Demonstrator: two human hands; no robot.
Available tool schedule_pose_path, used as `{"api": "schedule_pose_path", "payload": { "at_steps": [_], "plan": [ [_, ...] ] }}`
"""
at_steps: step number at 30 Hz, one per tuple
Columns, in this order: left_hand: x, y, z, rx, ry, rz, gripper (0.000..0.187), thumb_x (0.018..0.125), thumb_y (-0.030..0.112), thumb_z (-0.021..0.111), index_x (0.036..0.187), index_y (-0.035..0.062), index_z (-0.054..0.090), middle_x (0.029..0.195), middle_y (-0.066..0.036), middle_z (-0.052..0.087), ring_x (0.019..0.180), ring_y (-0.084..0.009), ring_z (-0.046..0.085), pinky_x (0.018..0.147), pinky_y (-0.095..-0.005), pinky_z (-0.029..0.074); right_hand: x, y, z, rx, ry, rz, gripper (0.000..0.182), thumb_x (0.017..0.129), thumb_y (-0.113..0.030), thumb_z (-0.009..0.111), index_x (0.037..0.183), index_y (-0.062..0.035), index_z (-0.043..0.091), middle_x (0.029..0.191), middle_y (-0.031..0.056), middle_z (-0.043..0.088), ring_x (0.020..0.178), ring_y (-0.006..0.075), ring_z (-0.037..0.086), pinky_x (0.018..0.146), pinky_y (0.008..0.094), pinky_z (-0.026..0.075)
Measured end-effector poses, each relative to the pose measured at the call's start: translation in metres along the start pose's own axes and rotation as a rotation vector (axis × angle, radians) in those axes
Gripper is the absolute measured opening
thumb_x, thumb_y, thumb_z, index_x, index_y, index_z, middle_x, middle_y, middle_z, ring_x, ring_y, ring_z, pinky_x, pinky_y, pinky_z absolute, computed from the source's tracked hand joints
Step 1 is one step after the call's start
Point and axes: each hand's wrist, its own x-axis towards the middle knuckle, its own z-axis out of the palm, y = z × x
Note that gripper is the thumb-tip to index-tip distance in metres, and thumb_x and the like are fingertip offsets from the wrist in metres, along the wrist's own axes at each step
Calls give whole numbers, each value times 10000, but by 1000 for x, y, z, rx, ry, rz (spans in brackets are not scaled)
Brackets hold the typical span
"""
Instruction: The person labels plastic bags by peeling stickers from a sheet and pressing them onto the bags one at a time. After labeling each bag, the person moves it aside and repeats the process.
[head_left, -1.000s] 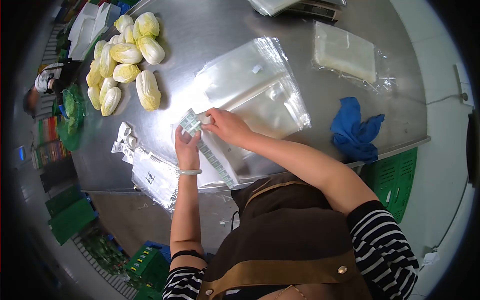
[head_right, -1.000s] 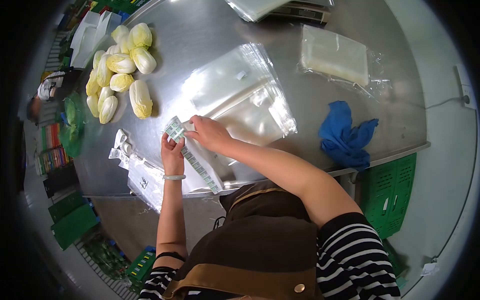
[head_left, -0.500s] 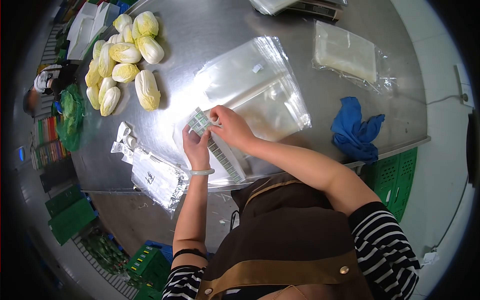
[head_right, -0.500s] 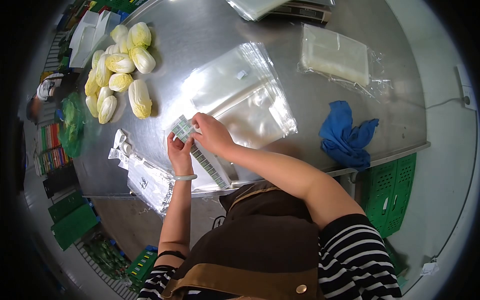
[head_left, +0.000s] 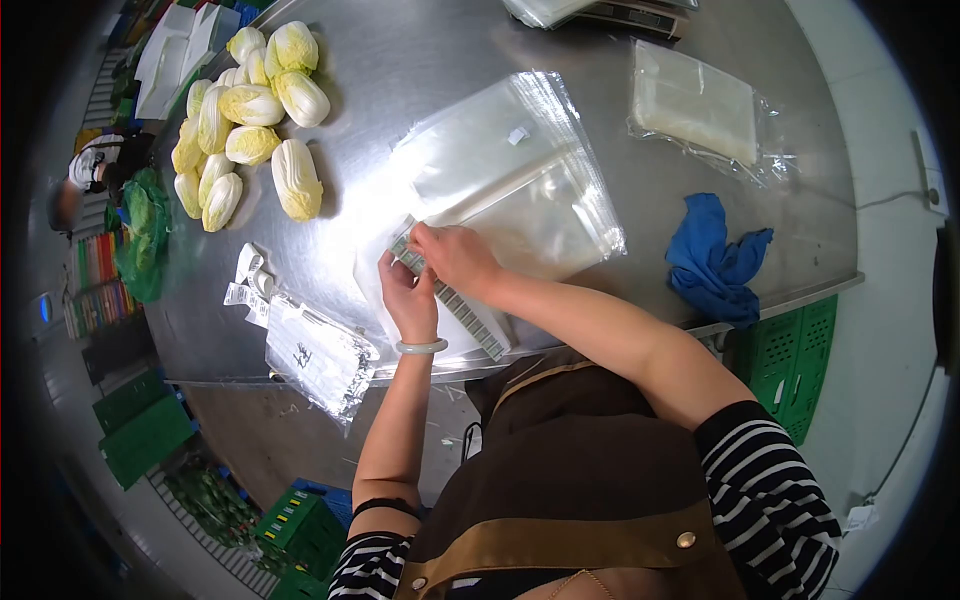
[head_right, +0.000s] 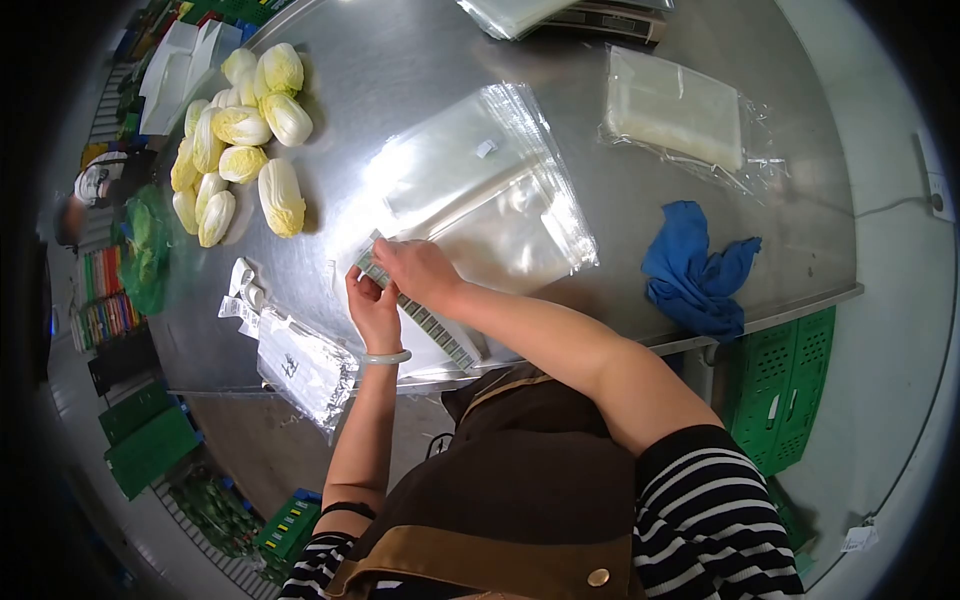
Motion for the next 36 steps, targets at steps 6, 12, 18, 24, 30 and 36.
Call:
{"api": "schedule_pose_path", "payload": {
  "at_steps": [6, 12, 18, 24, 30, 36],
  "plan": [
    [-6, 9, 4, 410, -14, 9, 598, 811, -86, 629, 1331, -48, 337, 1008, -130, 631, 931, -172, 619, 806, -276, 498, -7, 1, -5, 66, 68, 64, 173, 912, -207, 580, 922, -66, 481, 674, 127, 608, 630, 342, 612, 536, 429, 453],
    [18, -3, -21, 580, 84, 26, 656, 757, -40, 661, 1347, 24, 382, 1041, -193, 637, 912, -299, 639, 797, -384, 507, -22, -3, -42, 307, -217, 276, 214, 888, -253, 601, 963, -66, 527, 691, 161, 633, 661, 355, 624, 576, 411, 468],
    [18, 10, -13, 1010, 96, 701, 562, 719, -55, 682, 1244, 24, 498, 1029, -169, 604, 1059, -372, 525, 973, -458, 372, -66, 72, -114, 176, -150, 813, 224, 862, -229, 679, 923, -42, 573, 651, 93, 633, 431, 157, 541, 417, 303, 446],
    [9, -21, 30, 827, -874, 493, 361, 658, 77, 781, 982, 70, 623, 1056, -106, 573, 920, -309, 562, 791, -397, 480, -51, 96, -142, -475, -330, 664, 247, 841, -278, 683, 895, -60, 583, 786, 117, 668, 691, 256, 655, 644, 396, 502],
    [27, -53, 23, 567, -821, 309, 246, 765, 144, 742, 953, 37, 625, 806, -76, 608, 734, -202, 578, 656, -325, 473, -51, 88, -160, -587, -210, 471, 240, 859, -237, 667, 964, -70, 529, 719, 89, 631, 702, 256, 633, 614, 402, 465],
    [62, -49, 7, 55, -99, -53, 238, 956, 254, 524, 958, 25, 589, 761, -13, 571, 652, -104, 524, 589, -243, 433, -42, 58, -199, 635, -126, 680, 143, 886, -70, 590, 979, -73, 482, 638, 56, 524, 556, 179, 463, 563, 345, 393]
  ]
}}
